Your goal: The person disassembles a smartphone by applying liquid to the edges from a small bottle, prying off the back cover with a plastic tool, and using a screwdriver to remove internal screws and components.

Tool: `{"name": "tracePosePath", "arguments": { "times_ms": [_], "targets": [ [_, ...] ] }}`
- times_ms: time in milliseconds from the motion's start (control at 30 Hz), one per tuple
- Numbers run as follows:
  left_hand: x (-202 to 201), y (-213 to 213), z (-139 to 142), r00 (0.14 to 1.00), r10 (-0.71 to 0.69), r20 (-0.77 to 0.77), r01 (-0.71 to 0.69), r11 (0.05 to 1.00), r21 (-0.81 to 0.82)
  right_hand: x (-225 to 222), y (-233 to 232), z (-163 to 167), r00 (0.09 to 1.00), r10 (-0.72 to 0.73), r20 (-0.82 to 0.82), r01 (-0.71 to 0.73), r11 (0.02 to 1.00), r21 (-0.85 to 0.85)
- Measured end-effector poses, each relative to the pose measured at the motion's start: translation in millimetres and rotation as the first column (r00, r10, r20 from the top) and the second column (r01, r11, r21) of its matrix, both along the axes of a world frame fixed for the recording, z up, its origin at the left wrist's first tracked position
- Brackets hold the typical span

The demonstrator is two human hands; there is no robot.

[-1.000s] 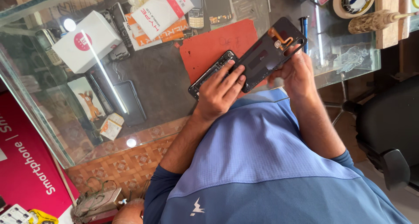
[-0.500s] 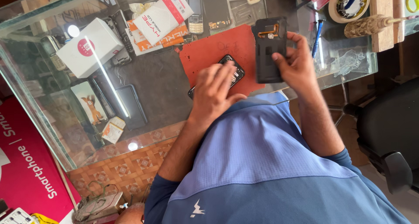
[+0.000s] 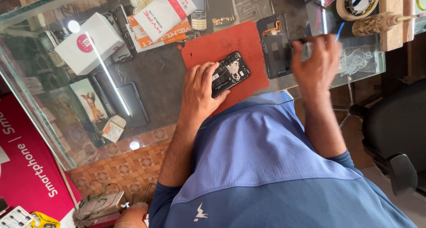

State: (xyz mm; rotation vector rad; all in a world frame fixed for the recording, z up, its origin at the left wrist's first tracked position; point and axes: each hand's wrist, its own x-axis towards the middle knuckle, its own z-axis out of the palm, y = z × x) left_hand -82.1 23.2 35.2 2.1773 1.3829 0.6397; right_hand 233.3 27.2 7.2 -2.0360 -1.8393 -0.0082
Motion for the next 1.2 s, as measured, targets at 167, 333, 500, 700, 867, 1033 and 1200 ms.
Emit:
{"name": "tracePosePath", "arguments": {
  "times_ms": [167,333,500,700,867,1033,1200],
  "targets": [
    [-2.0,12.6,-4.3,0.998,-0.054,0.034,0.052,0.998,0.047,45.9,4.1,-4.8,0.952,-0.214,0.217,0.241,0.965,-0.106],
    [-7.2,13.4,-8.3,0.997,-0.055,0.045,0.053,0.998,0.037,53.8,3.6,-9.9,0.980,-0.192,0.055,0.199,0.965,-0.169],
    [-10.1,7.3,-15.6,0.998,-0.006,0.069,0.001,0.998,0.062,43.7,-3.3,2.5,0.990,-0.140,0.016,0.140,0.989,-0.044],
    [-10.9,9.9,-24.0,0.996,-0.018,0.089,0.011,0.997,0.079,-1.0,-8.0,13.3,0.552,0.174,-0.815,-0.152,0.983,0.107],
    [-13.5,9.7,-24.6,0.994,-0.032,0.108,0.024,0.997,0.076,-53.8,-19.1,-1.8,0.462,0.440,-0.770,-0.341,0.890,0.304],
    [-13.7,8.5,-26.9,0.994,-0.023,0.106,0.014,0.997,0.081,-62.1,-16.2,-11.5,0.596,0.577,-0.559,-0.446,0.816,0.367],
    [-13.8,9.6,-28.7,0.993,-0.029,0.118,0.019,0.996,0.089,-57.8,-20.9,-13.4,0.580,0.579,-0.573,-0.473,0.812,0.341]
  ]
}}
